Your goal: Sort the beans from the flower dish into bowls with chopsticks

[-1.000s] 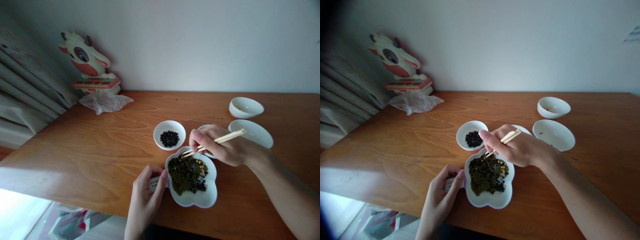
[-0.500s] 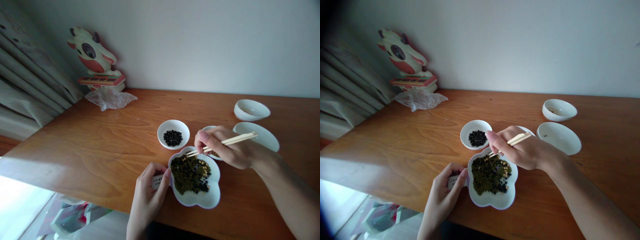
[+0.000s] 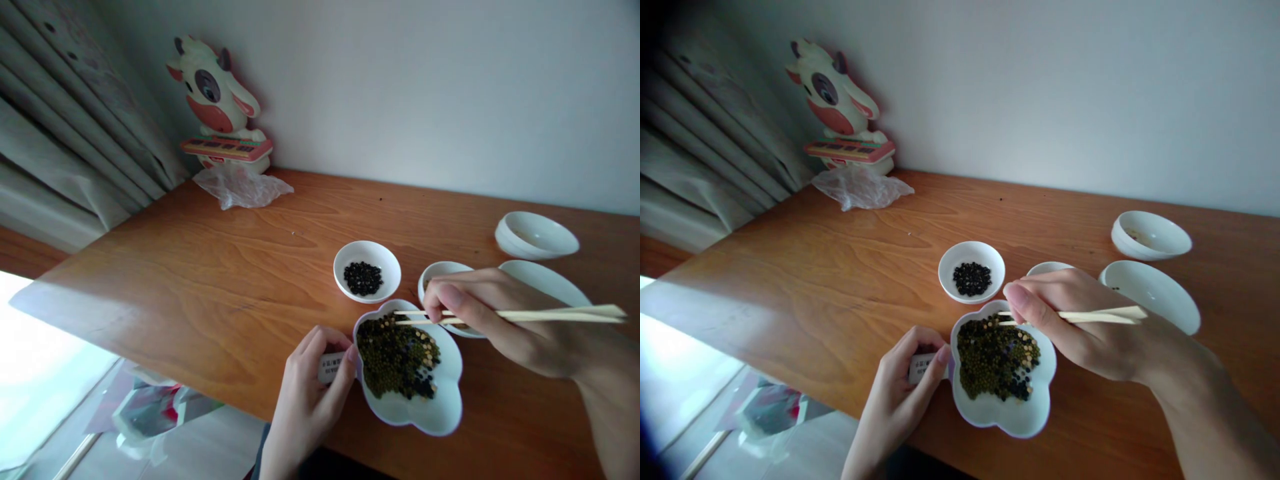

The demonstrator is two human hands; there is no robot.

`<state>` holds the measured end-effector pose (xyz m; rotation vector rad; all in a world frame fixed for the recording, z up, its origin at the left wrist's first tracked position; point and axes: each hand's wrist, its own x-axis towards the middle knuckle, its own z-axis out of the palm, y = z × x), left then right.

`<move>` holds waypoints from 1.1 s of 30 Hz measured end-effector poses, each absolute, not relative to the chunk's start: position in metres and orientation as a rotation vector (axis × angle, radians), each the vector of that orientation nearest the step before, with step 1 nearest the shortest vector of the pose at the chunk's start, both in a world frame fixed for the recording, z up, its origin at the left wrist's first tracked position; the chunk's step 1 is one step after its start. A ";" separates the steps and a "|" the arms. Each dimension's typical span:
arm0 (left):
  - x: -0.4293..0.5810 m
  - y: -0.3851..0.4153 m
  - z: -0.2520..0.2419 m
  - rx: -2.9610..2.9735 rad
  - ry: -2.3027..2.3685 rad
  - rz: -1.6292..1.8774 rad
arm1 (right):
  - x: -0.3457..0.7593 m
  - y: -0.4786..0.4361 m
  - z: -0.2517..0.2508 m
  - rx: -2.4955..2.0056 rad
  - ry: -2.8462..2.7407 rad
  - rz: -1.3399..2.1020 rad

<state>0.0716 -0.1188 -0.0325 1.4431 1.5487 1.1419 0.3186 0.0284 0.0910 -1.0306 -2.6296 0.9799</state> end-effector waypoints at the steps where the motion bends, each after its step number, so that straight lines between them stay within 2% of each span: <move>1: 0.071 -0.120 -0.033 1.437 1.541 1.149 | 0.319 0.029 0.091 -1.030 -2.645 0.973; 7: 0.071 -0.123 -0.037 1.423 1.509 1.171 | 0.316 0.031 0.088 -0.952 -2.784 0.823; 19: 0.071 -0.122 -0.034 1.488 1.539 1.165 | 0.314 0.023 0.101 -1.036 -2.680 0.923; 33: 0.070 -0.123 -0.033 1.549 1.553 1.134 | 0.309 0.022 0.080 -0.899 -2.642 1.042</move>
